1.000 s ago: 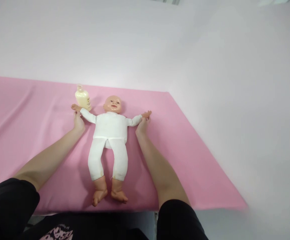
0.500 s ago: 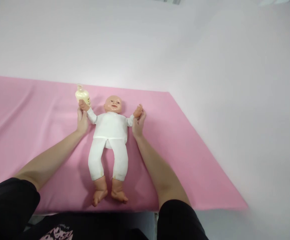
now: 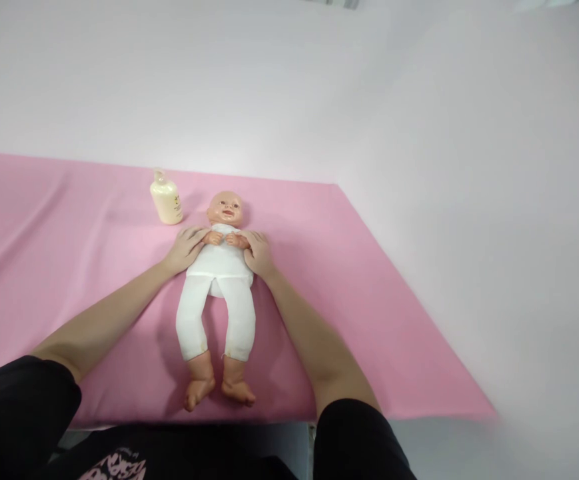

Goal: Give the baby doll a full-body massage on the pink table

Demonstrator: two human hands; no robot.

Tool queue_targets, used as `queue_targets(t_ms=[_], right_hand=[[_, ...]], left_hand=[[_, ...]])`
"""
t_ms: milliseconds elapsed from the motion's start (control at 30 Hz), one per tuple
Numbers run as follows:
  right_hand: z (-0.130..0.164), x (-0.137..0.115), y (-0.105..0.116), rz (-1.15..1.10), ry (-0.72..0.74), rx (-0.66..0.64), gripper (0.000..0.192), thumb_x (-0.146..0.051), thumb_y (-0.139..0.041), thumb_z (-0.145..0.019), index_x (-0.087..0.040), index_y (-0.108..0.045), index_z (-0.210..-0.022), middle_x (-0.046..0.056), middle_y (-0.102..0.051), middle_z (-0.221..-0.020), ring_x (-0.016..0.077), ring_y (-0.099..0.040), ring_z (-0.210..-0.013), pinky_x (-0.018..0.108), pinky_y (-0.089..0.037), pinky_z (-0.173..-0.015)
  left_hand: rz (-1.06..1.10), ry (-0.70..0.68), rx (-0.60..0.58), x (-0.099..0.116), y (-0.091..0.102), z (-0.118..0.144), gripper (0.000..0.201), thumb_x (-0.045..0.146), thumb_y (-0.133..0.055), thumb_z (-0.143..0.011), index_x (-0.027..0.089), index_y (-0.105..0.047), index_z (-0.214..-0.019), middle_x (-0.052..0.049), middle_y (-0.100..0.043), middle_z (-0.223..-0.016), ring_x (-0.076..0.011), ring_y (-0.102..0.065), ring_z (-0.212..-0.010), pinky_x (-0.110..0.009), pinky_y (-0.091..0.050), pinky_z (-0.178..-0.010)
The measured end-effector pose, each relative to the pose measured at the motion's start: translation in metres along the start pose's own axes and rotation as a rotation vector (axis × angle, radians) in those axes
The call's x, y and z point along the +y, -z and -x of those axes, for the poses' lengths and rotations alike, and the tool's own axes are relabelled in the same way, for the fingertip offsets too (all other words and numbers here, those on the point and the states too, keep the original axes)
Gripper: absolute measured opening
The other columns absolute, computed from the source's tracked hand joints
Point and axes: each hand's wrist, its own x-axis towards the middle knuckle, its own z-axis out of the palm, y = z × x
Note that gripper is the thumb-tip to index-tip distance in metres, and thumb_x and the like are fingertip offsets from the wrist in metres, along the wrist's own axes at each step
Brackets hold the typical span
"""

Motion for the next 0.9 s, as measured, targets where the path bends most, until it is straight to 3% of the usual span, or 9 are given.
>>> queue_targets(t_ms=[267, 367, 500, 600, 700, 800, 900], right_hand=[[0.001, 0.000, 0.001, -0.014, 0.006, 0.003, 0.058, -0.013, -0.047, -0.071, -0.024, -0.062, -0.126, 0.009, -0.072, -0.124, 0.0296, -0.065, -0.116, 0.053, -0.050, -0.107], [0.004, 0.003, 0.000, -0.039, -0.017, 0.064, 0.057, -0.015, -0.049, -0.073, -0.024, -0.059, -0.129, 0.011, -0.071, -0.124, 0.0303, -0.064, -0.117, 0.054, -0.050, -0.109], [0.005, 0.009, -0.002, -0.175, -0.117, 0.214, 0.055, -0.020, -0.052, -0.083, -0.024, -0.050, -0.138, 0.013, -0.063, -0.135, 0.0277, -0.059, -0.130, 0.051, -0.048, -0.115], [0.002, 0.021, -0.003, -0.309, -0.175, 0.372, 0.059, -0.022, -0.051, -0.085, -0.023, -0.041, -0.143, 0.014, -0.053, -0.149, 0.0248, -0.054, -0.140, 0.049, -0.045, -0.120], [0.002, 0.044, -0.004, -0.384, -0.296, 0.555, 0.061, -0.025, -0.047, -0.085, -0.024, -0.035, -0.145, 0.014, -0.044, -0.158, 0.0235, -0.054, -0.140, 0.052, -0.047, -0.118], [0.007, 0.076, -0.006, -0.473, -0.520, 0.727, 0.061, -0.027, -0.043, -0.083, -0.024, -0.036, -0.143, 0.015, -0.047, -0.153, 0.0241, -0.058, -0.136, 0.056, -0.049, -0.115], [0.014, 0.101, -0.007, -0.517, -0.583, 0.751, 0.057, -0.031, -0.041, -0.082, -0.023, -0.043, -0.138, 0.015, -0.052, -0.146, 0.0271, -0.057, -0.137, 0.062, -0.049, -0.114]], left_hand=[[0.004, 0.017, 0.023, -0.001, 0.000, 0.001, 0.049, 0.033, -0.038, -0.105, 0.020, -0.056, -0.148, -0.015, -0.062, -0.140, -0.0306, -0.054, -0.129, -0.053, -0.037, -0.117], [0.059, 0.033, 0.115, -0.002, 0.000, 0.002, 0.050, 0.041, -0.037, -0.106, 0.018, -0.055, -0.146, -0.017, -0.062, -0.139, -0.0314, -0.055, -0.130, -0.054, -0.038, -0.117], [0.265, 0.109, 0.332, -0.005, 0.001, 0.002, 0.057, 0.056, -0.033, -0.107, 0.020, -0.048, -0.149, -0.018, -0.058, -0.145, -0.0308, -0.053, -0.138, -0.052, -0.039, -0.120], [0.451, 0.258, 0.513, -0.015, -0.002, 0.001, 0.060, 0.062, -0.036, -0.106, 0.023, -0.041, -0.151, -0.017, -0.050, -0.154, -0.0281, -0.048, -0.147, -0.048, -0.039, -0.123], [0.626, 0.498, 0.650, -0.035, -0.008, -0.001, 0.049, 0.056, -0.039, -0.106, 0.027, -0.041, -0.146, -0.013, -0.050, -0.155, -0.0240, -0.050, -0.145, -0.044, -0.044, -0.120], [0.791, 0.794, 0.747, -0.055, -0.012, -0.003, 0.038, 0.043, -0.033, -0.107, 0.025, -0.043, -0.139, -0.014, -0.057, -0.145, -0.0230, -0.058, -0.137, -0.045, -0.050, -0.114], [0.856, 0.900, 0.798, -0.066, -0.014, -0.005, 0.037, 0.031, -0.026, -0.106, 0.019, -0.039, -0.138, -0.017, -0.058, -0.142, -0.0244, -0.059, -0.135, -0.047, -0.051, -0.111]])
